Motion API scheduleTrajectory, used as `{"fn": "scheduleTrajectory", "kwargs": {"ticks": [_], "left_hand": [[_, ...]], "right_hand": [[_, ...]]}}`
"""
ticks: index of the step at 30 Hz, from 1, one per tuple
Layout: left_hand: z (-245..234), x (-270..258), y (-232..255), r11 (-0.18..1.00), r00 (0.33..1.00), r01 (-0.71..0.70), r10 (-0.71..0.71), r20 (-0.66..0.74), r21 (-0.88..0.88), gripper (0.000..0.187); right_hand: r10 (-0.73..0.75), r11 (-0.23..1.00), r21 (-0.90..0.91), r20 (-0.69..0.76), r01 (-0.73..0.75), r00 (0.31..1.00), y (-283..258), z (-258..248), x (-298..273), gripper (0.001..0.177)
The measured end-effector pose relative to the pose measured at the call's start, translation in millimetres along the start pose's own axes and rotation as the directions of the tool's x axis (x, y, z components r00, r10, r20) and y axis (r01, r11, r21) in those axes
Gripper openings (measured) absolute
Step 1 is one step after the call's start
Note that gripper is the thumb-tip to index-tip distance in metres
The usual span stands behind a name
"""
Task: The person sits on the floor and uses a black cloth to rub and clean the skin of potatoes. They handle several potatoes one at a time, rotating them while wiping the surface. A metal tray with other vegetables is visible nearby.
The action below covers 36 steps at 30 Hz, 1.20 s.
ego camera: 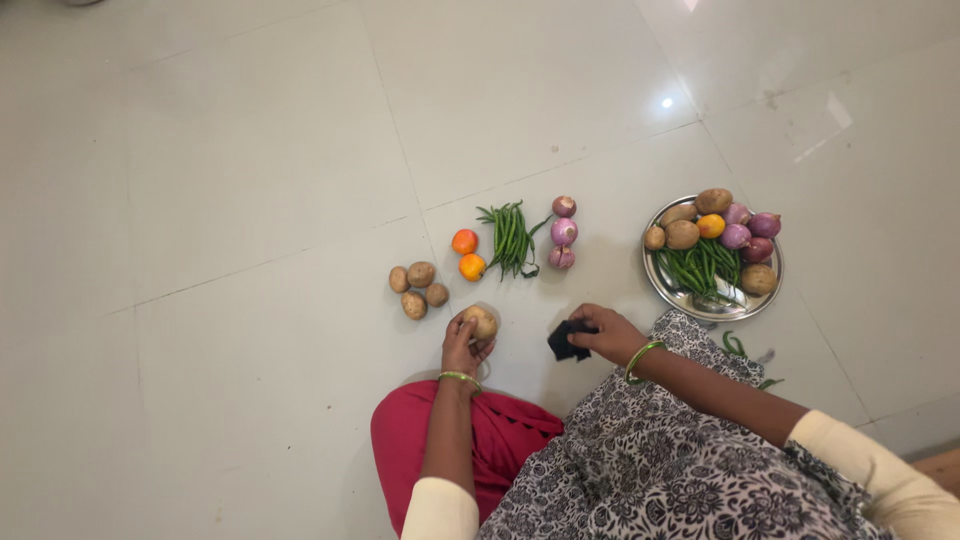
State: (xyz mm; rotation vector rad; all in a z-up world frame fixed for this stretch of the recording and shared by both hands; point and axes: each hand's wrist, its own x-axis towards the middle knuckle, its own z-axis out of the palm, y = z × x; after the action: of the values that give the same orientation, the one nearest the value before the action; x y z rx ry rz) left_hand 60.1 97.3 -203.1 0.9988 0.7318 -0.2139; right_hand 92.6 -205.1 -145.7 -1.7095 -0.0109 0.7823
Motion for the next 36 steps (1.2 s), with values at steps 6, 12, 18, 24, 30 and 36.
{"fn": "scheduleTrajectory", "kwargs": {"ticks": [6, 12, 18, 24, 30, 36], "left_hand": [[-1, 6, -5, 0.997, 1.000, -0.007, 0.008, 0.011, -0.077, 0.043], [-4, 10, -7, 0.995, 0.999, -0.016, 0.019, 0.035, -0.095, 0.046], [4, 6, -8, 0.974, 0.997, 0.001, 0.016, 0.073, -0.226, 0.047], [26, -1, -9, 0.980, 0.975, 0.014, 0.030, 0.221, -0.196, 0.050], [45, -6, -22, 0.992, 0.929, 0.074, -0.032, 0.369, -0.102, 0.050], [39, -8, -30, 0.997, 0.905, 0.074, -0.075, 0.418, 0.019, 0.051]], "right_hand": [[-0.053, 0.985, 0.155, -0.121, 0.071, 0.991, -40, 1, -14, 0.039], [-0.083, 0.982, 0.165, -0.049, 0.090, 0.995, -41, 7, -9, 0.035], [-0.107, 0.989, 0.089, -0.116, 0.117, 0.988, -37, 18, 8, 0.024], [-0.241, 0.968, -0.127, -0.250, 0.215, 0.938, -56, 21, 14, 0.024], [-0.448, 0.860, -0.380, -0.244, 0.340, 0.860, -75, 33, 25, 0.032], [-0.554, 0.678, -0.604, -0.046, 0.418, 0.832, -82, 54, 15, 0.039]]}}
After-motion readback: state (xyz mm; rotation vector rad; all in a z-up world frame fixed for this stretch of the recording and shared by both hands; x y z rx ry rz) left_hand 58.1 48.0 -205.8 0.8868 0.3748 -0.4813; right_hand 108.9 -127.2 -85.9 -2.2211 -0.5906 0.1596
